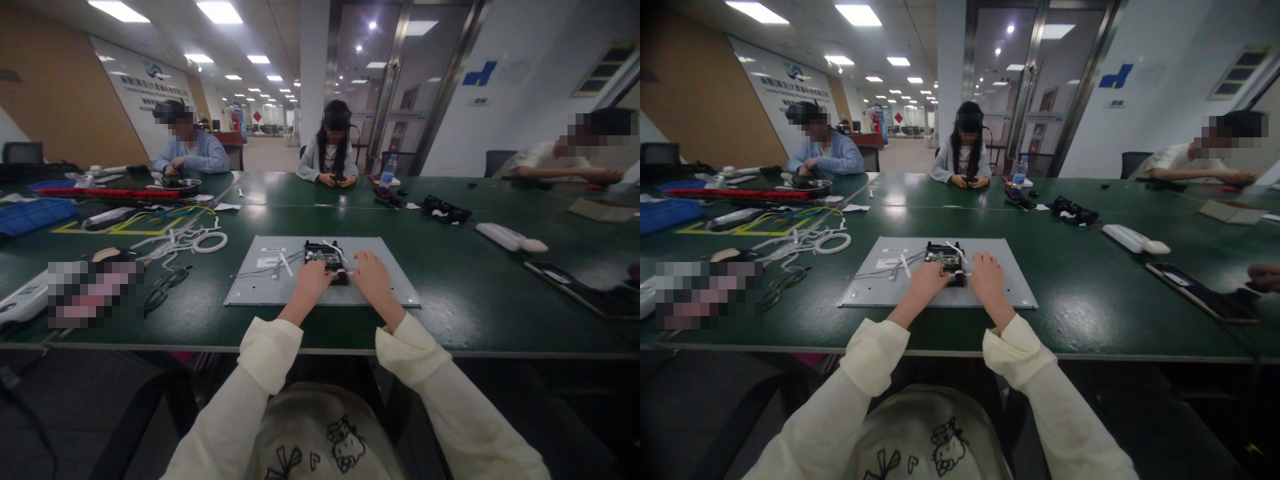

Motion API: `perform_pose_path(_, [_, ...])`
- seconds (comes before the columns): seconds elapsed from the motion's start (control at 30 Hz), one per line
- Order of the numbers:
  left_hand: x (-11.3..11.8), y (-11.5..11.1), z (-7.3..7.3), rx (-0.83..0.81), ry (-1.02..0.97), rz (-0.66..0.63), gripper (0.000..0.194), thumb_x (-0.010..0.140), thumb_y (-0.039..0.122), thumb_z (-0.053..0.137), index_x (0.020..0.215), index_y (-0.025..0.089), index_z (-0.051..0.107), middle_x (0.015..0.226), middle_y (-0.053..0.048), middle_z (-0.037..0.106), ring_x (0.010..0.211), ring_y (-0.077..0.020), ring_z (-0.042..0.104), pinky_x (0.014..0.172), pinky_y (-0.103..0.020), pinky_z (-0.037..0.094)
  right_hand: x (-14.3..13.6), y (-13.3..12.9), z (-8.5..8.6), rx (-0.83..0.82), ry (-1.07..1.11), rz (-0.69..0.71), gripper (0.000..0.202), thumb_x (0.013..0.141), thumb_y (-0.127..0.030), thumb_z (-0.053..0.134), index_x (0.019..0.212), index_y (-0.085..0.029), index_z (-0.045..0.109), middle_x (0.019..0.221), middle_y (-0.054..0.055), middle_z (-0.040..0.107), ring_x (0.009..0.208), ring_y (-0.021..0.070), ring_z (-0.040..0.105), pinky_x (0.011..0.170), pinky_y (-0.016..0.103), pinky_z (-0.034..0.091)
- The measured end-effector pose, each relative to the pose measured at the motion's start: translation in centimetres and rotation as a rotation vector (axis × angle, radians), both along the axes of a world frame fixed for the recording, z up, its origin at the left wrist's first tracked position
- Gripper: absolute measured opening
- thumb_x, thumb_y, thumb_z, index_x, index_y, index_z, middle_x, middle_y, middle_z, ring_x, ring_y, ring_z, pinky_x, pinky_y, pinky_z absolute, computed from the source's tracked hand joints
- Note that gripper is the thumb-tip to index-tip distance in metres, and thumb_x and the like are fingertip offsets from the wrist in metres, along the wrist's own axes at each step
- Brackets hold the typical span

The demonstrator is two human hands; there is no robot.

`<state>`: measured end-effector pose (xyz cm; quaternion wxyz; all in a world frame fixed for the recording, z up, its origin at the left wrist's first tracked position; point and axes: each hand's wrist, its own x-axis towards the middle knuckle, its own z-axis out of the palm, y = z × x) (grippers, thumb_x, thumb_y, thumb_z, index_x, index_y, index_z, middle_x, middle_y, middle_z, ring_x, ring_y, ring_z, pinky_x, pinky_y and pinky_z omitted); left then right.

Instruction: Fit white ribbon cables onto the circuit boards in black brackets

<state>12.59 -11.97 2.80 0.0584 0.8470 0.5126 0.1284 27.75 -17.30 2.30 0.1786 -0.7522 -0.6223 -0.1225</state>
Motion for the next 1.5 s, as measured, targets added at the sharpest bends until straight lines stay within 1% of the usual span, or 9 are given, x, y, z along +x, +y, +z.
perform_pose_path(0.1, [-0.4, -0.1, 0.1, 0.011, -0.004, 0.002, 0.027, 0.084, 0.033, 0.046, 0.094, 0.014, 0.063, 0.093, -0.012, 0.066, 0.088, -0.0231, 0.063, 0.074, -0.031, 0.048, -0.4, 0.0, 0.2, 0.092, 0.078, 0.296, 0.033, 0.079, -0.012, 0.043, 0.111, -0.016, 0.05, 0.117, 0.012, 0.049, 0.111, 0.0214, 0.043, 0.095, 0.035, 0.036])
perform_pose_path(0.17, [-0.7, -0.2, 0.2, 0.034, -0.005, -0.011, 0.024, 0.085, 0.028, 0.045, 0.094, 0.015, 0.062, 0.093, -0.011, 0.066, 0.089, -0.0223, 0.062, 0.075, -0.03, 0.047, -0.9, -0.2, 0.3, 0.085, 0.087, 0.523, 0.037, 0.082, -0.023, 0.046, 0.119, -0.016, 0.047, 0.129, 0.011, 0.043, 0.122, 0.0209, 0.035, 0.103, 0.036, 0.03])
perform_pose_path(0.23, [-1.2, -0.1, 0.4, 0.06, 0.005, -0.014, 0.023, 0.086, 0.023, 0.042, 0.094, 0.015, 0.062, 0.091, -0.01, 0.067, 0.089, -0.022, 0.063, 0.075, -0.029, 0.047, -1.5, -0.5, 0.3, 0.002, 0.05, 0.657, 0.054, 0.083, -0.039, 0.05, 0.131, -0.018, 0.039, 0.14, 0.01, 0.033, 0.131, 0.023, 0.023, 0.107, 0.042, 0.022])
perform_pose_path(0.37, [-2.2, 0.0, 1.0, 0.098, 0.035, 0.022, 0.024, 0.087, 0.021, 0.039, 0.096, 0.014, 0.061, 0.088, -0.011, 0.067, 0.087, -0.023, 0.063, 0.075, -0.031, 0.047, -2.0, -1.1, 0.4, -0.198, -0.033, 0.691, 0.08, 0.077, -0.06, 0.05, 0.143, -0.023, 0.024, 0.15, 0.008, 0.014, 0.137, 0.0285, 0.005, 0.108, 0.053, 0.008])
perform_pose_path(0.5, [-2.5, 0.1, 1.6, 0.107, 0.035, 0.005, 0.025, 0.087, 0.019, 0.039, 0.103, 0.015, 0.058, 0.086, -0.011, 0.067, 0.086, -0.0229, 0.064, 0.073, -0.031, 0.047, -2.1, -1.2, 0.5, -0.287, -0.049, 0.703, 0.091, 0.073, -0.069, 0.048, 0.145, -0.021, 0.018, 0.15, 0.008, 0.013, 0.137, 0.0291, 0.001, 0.108, 0.054, -0.001])
perform_pose_path(0.8, [-2.2, -0.1, 1.4, 0.121, 0.005, 0.045, 0.026, 0.088, 0.022, 0.037, 0.104, 0.016, 0.057, 0.089, -0.011, 0.067, 0.087, -0.022, 0.063, 0.074, -0.03, 0.045, -1.7, -0.4, 0.5, -0.305, -0.001, 0.601, 0.083, 0.077, -0.069, 0.042, 0.145, -0.027, 0.019, 0.149, 0.005, 0.017, 0.136, 0.0305, 0.007, 0.106, 0.058, 0.011])
perform_pose_path(1.03, [-2.0, -0.2, 1.3, 0.103, 0.028, 0.052, 0.031, 0.091, 0.026, 0.031, 0.101, 0.016, 0.058, 0.088, -0.01, 0.066, 0.085, -0.021, 0.063, 0.074, -0.03, 0.046, 0.4, 1.8, -0.3, -0.287, -0.039, 0.317, 0.076, 0.079, -0.071, 0.033, 0.143, -0.033, 0.021, 0.148, 0.005, 0.019, 0.135, 0.0342, 0.009, 0.097, 0.065, 0.021])
perform_pose_path(1.23, [-2.2, -0.2, 1.3, 0.065, 0.01, 0.074, 0.029, 0.093, 0.028, 0.031, 0.101, 0.016, 0.057, 0.09, -0.009, 0.065, 0.087, -0.0192, 0.063, 0.077, -0.03, 0.045, 2.7, 3.2, -1.1, -0.259, -0.005, 0.066, 0.078, 0.078, -0.073, 0.029, 0.142, -0.029, 0.025, 0.147, 0.008, 0.02, 0.134, 0.0367, 0.009, 0.095, 0.069, 0.018])
perform_pose_path(1.5, [-2.5, 0.3, 0.3, 0.062, -0.09, -0.007, 0.026, 0.093, 0.027, 0.034, 0.092, 0.014, 0.057, 0.082, -0.006, 0.064, 0.072, -0.0136, 0.062, 0.064, -0.024, 0.046, 6.5, 3.2, -1.4, -0.173, 0.117, -0.273, 0.072, 0.08, -0.068, 0.029, 0.136, -0.024, 0.038, 0.145, 0.015, 0.02, 0.132, 0.0408, 0.006, 0.089, 0.074, 0.012])
